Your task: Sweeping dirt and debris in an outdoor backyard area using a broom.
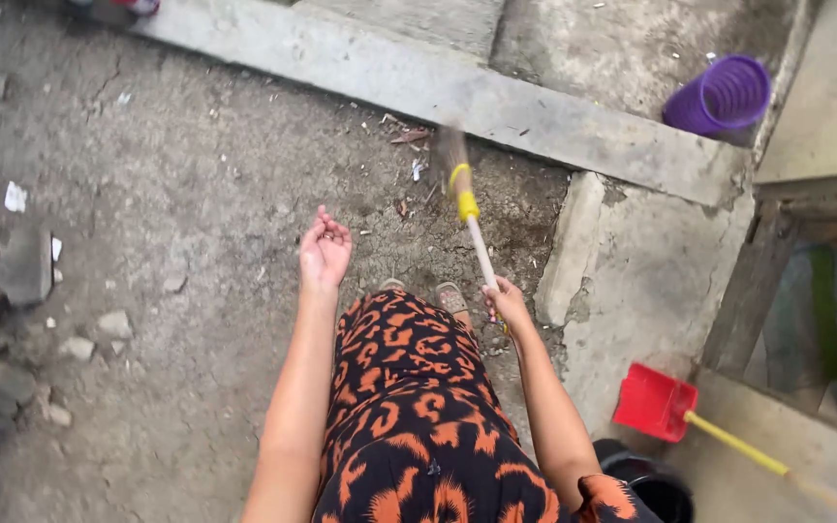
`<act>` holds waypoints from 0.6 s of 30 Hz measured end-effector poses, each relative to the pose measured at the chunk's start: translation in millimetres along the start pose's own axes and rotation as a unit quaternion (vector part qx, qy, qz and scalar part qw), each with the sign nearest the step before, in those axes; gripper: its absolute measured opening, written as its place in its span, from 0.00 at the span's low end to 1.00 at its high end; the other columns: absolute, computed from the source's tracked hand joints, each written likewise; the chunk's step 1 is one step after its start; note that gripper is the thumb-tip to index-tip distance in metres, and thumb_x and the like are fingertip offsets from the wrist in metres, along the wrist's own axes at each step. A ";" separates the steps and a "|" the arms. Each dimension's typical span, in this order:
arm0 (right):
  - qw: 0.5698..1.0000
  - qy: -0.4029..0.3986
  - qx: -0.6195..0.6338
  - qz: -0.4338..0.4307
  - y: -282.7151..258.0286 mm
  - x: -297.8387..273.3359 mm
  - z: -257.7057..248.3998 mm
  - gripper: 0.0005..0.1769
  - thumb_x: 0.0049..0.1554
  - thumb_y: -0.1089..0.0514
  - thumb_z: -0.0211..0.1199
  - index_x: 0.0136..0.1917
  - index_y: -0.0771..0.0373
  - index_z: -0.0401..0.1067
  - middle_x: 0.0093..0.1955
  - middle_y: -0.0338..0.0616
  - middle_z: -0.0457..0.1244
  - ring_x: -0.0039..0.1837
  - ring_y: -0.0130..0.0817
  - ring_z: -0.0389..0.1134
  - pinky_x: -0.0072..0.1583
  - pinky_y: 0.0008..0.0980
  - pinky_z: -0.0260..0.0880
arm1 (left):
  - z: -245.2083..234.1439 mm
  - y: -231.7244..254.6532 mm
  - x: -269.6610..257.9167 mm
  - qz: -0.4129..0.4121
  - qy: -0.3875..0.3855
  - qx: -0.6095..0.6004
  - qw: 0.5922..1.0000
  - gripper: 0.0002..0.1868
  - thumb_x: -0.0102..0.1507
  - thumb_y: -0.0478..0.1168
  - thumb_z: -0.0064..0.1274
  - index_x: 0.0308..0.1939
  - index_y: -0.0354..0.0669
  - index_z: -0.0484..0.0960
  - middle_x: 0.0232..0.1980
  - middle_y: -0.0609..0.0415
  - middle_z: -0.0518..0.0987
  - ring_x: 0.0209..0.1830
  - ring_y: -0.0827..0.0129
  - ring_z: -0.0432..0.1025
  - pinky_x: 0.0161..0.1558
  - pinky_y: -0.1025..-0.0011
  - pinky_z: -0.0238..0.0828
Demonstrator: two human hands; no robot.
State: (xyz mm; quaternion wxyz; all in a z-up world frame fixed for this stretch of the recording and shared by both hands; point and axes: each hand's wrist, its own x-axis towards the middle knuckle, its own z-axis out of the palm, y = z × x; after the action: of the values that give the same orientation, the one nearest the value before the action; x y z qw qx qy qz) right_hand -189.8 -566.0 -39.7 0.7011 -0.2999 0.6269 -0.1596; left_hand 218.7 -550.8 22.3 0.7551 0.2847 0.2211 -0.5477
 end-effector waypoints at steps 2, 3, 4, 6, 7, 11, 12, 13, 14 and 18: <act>1.000 0.012 -0.019 -0.005 13.8 19.1 3.6 0.13 0.59 0.62 0.60 0.58 0.60 0.68 0.29 0.38 0.57 0.25 0.26 0.56 0.26 0.30 0.57 | -6.3 -5.6 -22.4 0.027 0.006 -0.025 0.999 0.18 0.64 0.31 0.48 0.58 0.43 0.79 0.43 0.59 0.80 0.42 0.72 0.72 0.52 0.67 0.72; 0.999 0.034 -0.026 -0.015 21.1 27.5 4.6 0.10 0.59 0.64 0.59 0.55 0.62 0.65 0.29 0.39 0.57 0.25 0.28 0.57 0.26 0.32 0.58 | -8.9 -9.8 -34.2 0.041 0.006 -0.042 0.998 0.18 0.64 0.31 0.49 0.58 0.43 0.79 0.43 0.59 0.80 0.42 0.72 0.72 0.53 0.67 0.72; 0.999 0.023 -0.039 -0.018 27.3 50.5 6.7 0.10 0.59 0.64 0.59 0.55 0.62 0.65 0.29 0.39 0.57 0.25 0.28 0.57 0.26 0.32 0.58 | -11.4 -16.1 -48.0 0.055 0.006 -0.053 0.997 0.18 0.64 0.31 0.49 0.58 0.43 0.79 0.43 0.59 0.80 0.42 0.72 0.72 0.53 0.67 0.72; 0.998 0.013 -0.063 0.022 36.9 98.7 12.9 0.06 0.57 0.65 0.62 0.44 0.67 0.65 0.29 0.41 0.60 0.27 0.31 0.60 0.27 0.34 0.61 | -14.4 -29.8 -71.9 0.075 0.000 -0.080 0.994 0.20 0.64 0.31 0.49 0.60 0.43 0.79 0.44 0.60 0.79 0.42 0.73 0.72 0.53 0.68 0.72; 0.997 0.003 -0.075 0.015 28.1 120.7 22.1 0.06 0.57 0.65 0.62 0.44 0.67 0.65 0.29 0.41 0.60 0.27 0.31 0.60 0.27 0.34 0.61 | -18.0 -38.2 -73.6 0.088 -0.004 -0.091 0.992 0.20 0.64 0.31 0.49 0.60 0.43 0.79 0.44 0.60 0.79 0.42 0.73 0.72 0.53 0.68 0.72; 0.981 -0.137 -0.132 0.038 18.9 156.2 71.5 0.09 0.59 0.61 0.61 0.40 0.67 0.66 0.26 0.40 0.59 0.25 0.31 0.59 0.27 0.34 0.61 | -53.4 -64.1 -123.0 0.125 0.004 -0.140 0.982 0.21 0.64 0.30 0.50 0.61 0.41 0.78 0.44 0.57 0.79 0.42 0.72 0.73 0.54 0.68 0.72; 0.979 -0.170 -0.102 0.050 2.6 166.9 88.0 0.07 0.60 0.61 0.59 0.43 0.66 0.66 0.26 0.39 0.58 0.24 0.30 0.58 0.27 0.33 0.59 | -56.1 -69.1 -131.1 0.132 0.004 -0.149 0.980 0.21 0.63 0.30 0.51 0.61 0.41 0.78 0.44 0.57 0.79 0.42 0.71 0.73 0.53 0.68 0.73; 0.976 -0.182 -0.113 0.052 -16.4 155.9 96.4 0.07 0.60 0.61 0.59 0.43 0.66 0.66 0.26 0.39 0.58 0.24 0.30 0.58 0.27 0.33 0.59 | -62.4 -68.0 -139.3 0.147 0.006 -0.157 0.977 0.21 0.63 0.30 0.51 0.61 0.41 0.78 0.44 0.57 0.79 0.42 0.71 0.73 0.53 0.68 0.73; 0.975 -0.199 -0.070 0.069 -37.0 144.9 98.9 0.05 0.61 0.62 0.57 0.47 0.66 0.65 0.26 0.37 0.57 0.24 0.28 0.56 0.26 0.31 0.57 | -67.7 -72.0 -146.1 0.157 0.013 -0.155 0.975 0.21 0.63 0.30 0.51 0.61 0.41 0.78 0.43 0.57 0.79 0.42 0.71 0.73 0.53 0.67 0.73; 0.968 -0.240 -0.021 0.075 -89.4 84.9 103.3 0.09 0.63 0.60 0.54 0.56 0.64 0.64 0.26 0.35 0.55 0.23 0.25 0.51 0.24 0.27 0.52 | -94.9 -73.8 -170.7 0.208 0.022 -0.167 0.963 0.21 0.63 0.30 0.52 0.61 0.41 0.78 0.43 0.57 0.79 0.42 0.72 0.72 0.53 0.67 0.73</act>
State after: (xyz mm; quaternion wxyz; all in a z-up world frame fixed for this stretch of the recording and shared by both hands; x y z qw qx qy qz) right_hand -61.7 -663.0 -47.2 0.8348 -0.2961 0.4638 -0.0169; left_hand 94.7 -384.9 48.4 0.8843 0.2057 0.2619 -0.3273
